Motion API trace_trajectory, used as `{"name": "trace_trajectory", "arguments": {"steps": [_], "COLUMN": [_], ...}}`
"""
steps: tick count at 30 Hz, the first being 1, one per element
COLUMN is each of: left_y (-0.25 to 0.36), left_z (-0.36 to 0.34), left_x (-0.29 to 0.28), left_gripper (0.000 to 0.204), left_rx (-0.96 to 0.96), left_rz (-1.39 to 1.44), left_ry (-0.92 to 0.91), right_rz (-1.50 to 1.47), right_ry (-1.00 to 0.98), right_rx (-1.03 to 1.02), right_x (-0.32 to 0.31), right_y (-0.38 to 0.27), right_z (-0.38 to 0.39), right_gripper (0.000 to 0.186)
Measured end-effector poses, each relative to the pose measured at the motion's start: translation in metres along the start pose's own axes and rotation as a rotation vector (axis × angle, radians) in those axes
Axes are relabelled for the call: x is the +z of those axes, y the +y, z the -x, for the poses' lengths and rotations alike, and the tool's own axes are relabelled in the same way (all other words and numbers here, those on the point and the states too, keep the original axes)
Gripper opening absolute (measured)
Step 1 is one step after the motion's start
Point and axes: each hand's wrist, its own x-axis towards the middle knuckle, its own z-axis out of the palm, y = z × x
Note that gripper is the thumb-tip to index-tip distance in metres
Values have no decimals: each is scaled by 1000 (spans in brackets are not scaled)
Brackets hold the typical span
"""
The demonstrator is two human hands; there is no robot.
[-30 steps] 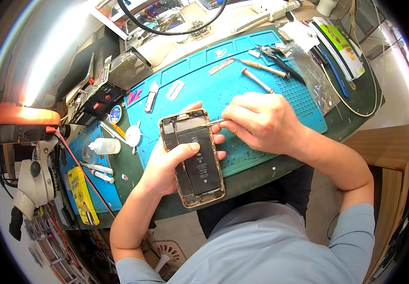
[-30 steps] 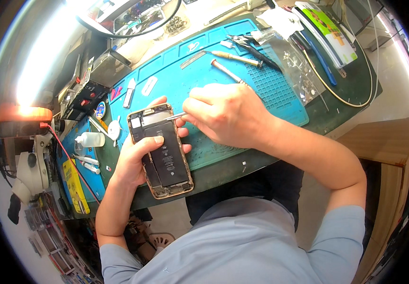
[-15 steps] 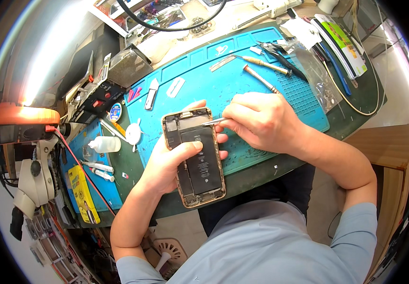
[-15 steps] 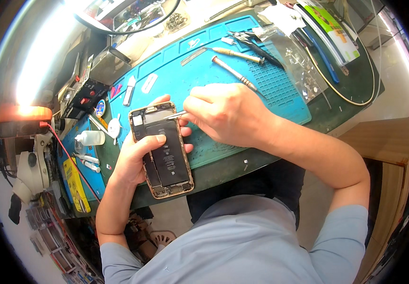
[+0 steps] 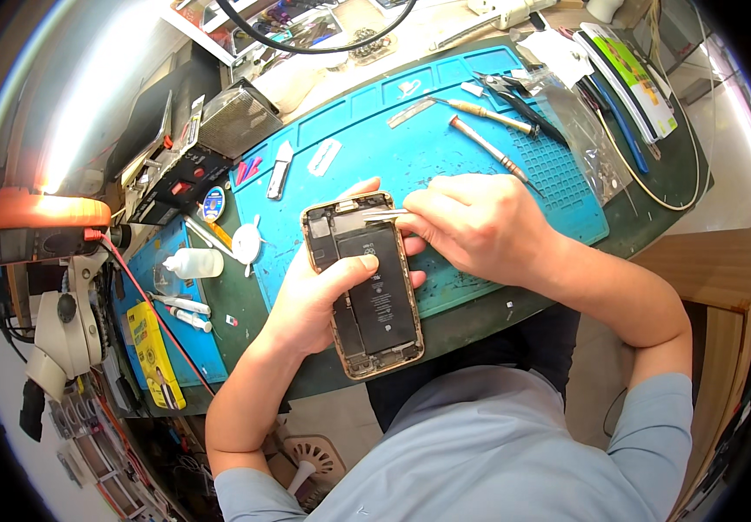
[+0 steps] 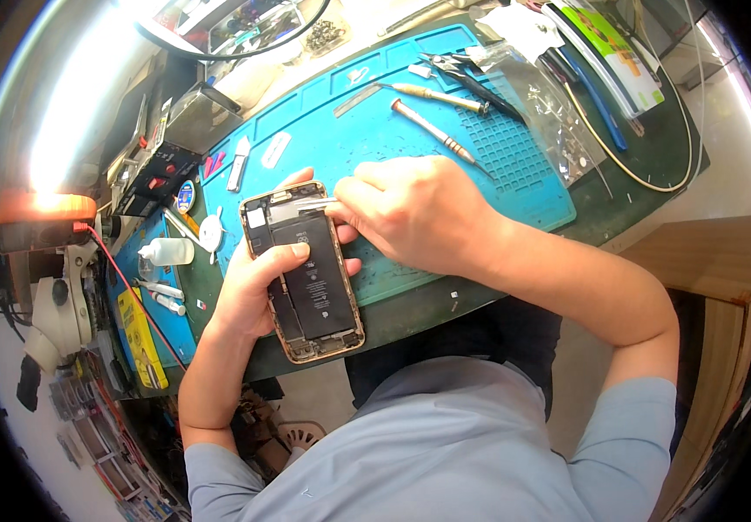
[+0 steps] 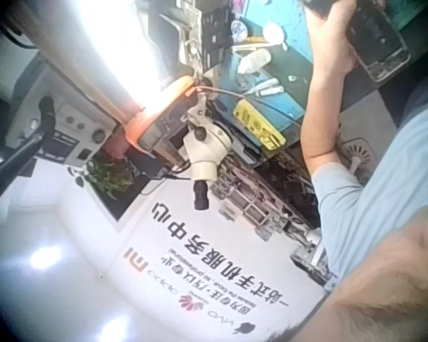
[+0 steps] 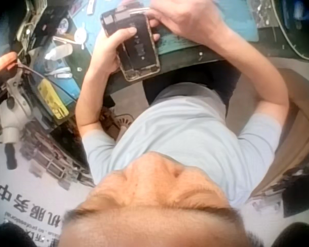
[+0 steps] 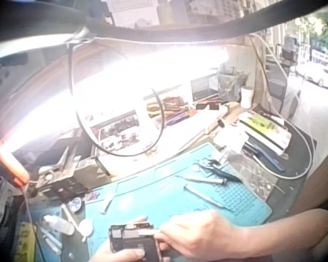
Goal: The person unpacks a new OLED screen, writes on its packaging, and then disassembles a smartphone. They remove the back cover, disconnect the battery, and use a screwdriver to remove screws from the internal frame.
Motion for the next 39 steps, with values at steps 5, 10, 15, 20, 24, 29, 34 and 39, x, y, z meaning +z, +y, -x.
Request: {"name": "trace_trajectory", "arguments": {"steps": [5,10,15,20,24,29,34,39], "left_y": [-2,-1,0,1,-1,1,0,1], "left_z": [1,1,1,1,0,1,2,2], "left_x": [0,0,0,1,0,2,1,1], "left_gripper": [82,82,82,82,83,83,82,83], "left_rx": [3,-3,-10,-15,-11,-16,-26,-29], "left_rz": [15,14,15,10,6,-2,3,-12], "left_ry": [13,14,6,10,7,21,20,11], "right_rz": [66,88,113,95,62,18,11,130], "right_ry": [47,20,45,19,-24,-50,15,-57], "right_rx": [-21,-52,-109,-71,-46,-56,-112,-131], "right_x": [-3,-17,-10,-6,-8,-14,-10,-19], "right_y": [0,6,8,8,7,3,5,1], "right_z": [1,0,0,1,1,-2,1,-1], "right_gripper": [14,18,14,12,15,13,10,11]}}
